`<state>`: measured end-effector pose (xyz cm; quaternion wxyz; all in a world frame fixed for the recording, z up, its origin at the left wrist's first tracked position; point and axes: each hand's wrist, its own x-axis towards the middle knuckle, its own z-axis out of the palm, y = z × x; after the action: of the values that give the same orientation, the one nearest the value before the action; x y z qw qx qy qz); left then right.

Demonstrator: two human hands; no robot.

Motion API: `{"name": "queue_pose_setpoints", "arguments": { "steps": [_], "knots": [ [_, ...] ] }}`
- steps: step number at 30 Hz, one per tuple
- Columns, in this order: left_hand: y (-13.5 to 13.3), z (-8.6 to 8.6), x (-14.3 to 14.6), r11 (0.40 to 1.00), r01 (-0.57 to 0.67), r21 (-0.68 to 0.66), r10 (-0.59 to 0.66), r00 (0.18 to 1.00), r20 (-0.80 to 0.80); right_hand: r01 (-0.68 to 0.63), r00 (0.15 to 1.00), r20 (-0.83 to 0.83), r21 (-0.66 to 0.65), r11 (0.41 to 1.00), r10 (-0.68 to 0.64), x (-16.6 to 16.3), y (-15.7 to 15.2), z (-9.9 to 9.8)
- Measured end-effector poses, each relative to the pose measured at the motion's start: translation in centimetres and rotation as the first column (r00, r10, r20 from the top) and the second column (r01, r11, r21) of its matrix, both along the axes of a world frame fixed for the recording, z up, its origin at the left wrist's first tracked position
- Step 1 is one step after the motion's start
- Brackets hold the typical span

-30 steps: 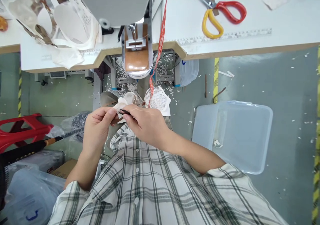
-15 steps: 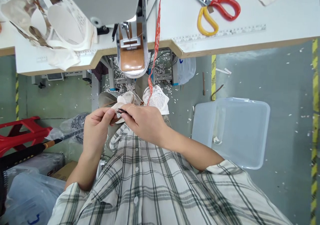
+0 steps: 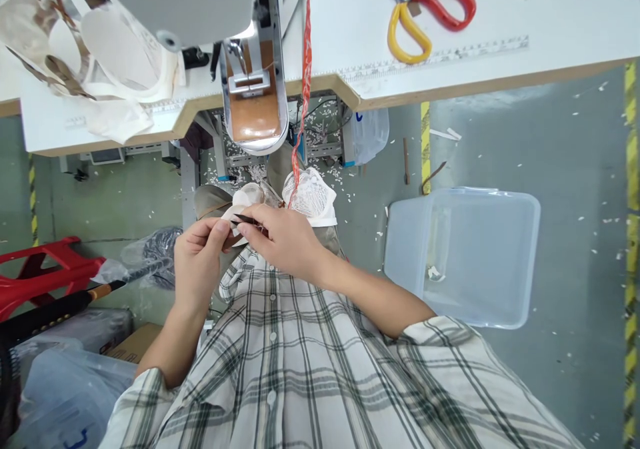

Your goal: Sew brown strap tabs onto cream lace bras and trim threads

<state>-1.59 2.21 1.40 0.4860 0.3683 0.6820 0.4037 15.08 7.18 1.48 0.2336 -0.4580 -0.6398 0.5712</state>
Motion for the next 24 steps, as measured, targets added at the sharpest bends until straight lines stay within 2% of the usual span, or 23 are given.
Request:
{"name": "queue_pose_setpoints", "arguments": {
  "steps": [2, 4, 6, 9, 11, 14, 17, 20, 24],
  "knots": [
    [-0.2, -0.7, -0.2, 0.999, -0.009, -0.031, 0.012, 0.996, 0.083, 0.127, 0.968, -0.199, -0.149, 0.981, -0.156, 0.3, 0.3, -0.1],
    [-0.5, -1.3, -0.3, 0.997, -0.046, -0.058, 0.055, 0.983, 0.177, 0.257, 0.912, -0.278, -0.184, 0.949, -0.302, 0.8, 0.7, 0.0],
    [-0.6, -1.6, -0.4, 0.993, -0.101, -0.058, 0.112, 0.964, 0.241, 0.291, 0.928, -0.222, -0.07, 0.954, -0.299, 1.1, 0.9, 0.1],
    [-0.5, -1.4, -0.4, 0.991, -0.127, -0.035, 0.132, 0.961, 0.242, 0.119, 0.993, -0.016, 0.185, 0.975, -0.118, 1.0, 0.7, 0.1],
    [-0.4, -1.1, -0.3, 0.993, -0.115, -0.021, 0.117, 0.969, 0.218, 0.011, 0.997, 0.071, 0.333, 0.943, -0.036, 0.6, 0.5, -0.2],
    [-0.4, -0.5, -0.1, 0.995, -0.097, 0.001, 0.095, 0.98, 0.175, -0.049, 0.995, 0.104, 0.488, 0.871, -0.002, -0.2, 0.5, -0.6],
    [-0.4, -0.1, 0.2, 0.997, -0.068, 0.031, 0.066, 0.996, 0.052, -0.092, 0.987, 0.16, 0.518, 0.85, 0.01, -0.6, 0.7, -0.7],
    [-0.3, 0.0, 0.2, 0.996, 0.019, 0.085, -0.004, 0.985, -0.173, -0.151, 0.961, 0.276, 0.518, 0.842, 0.002, -0.6, 0.8, -0.6],
    [-0.2, -0.3, 0.3, 0.958, 0.226, 0.177, -0.105, 0.849, -0.518, -0.254, 0.9, 0.436, 0.552, 0.795, -0.015, -0.8, 1.0, -0.8]
  ]
}}
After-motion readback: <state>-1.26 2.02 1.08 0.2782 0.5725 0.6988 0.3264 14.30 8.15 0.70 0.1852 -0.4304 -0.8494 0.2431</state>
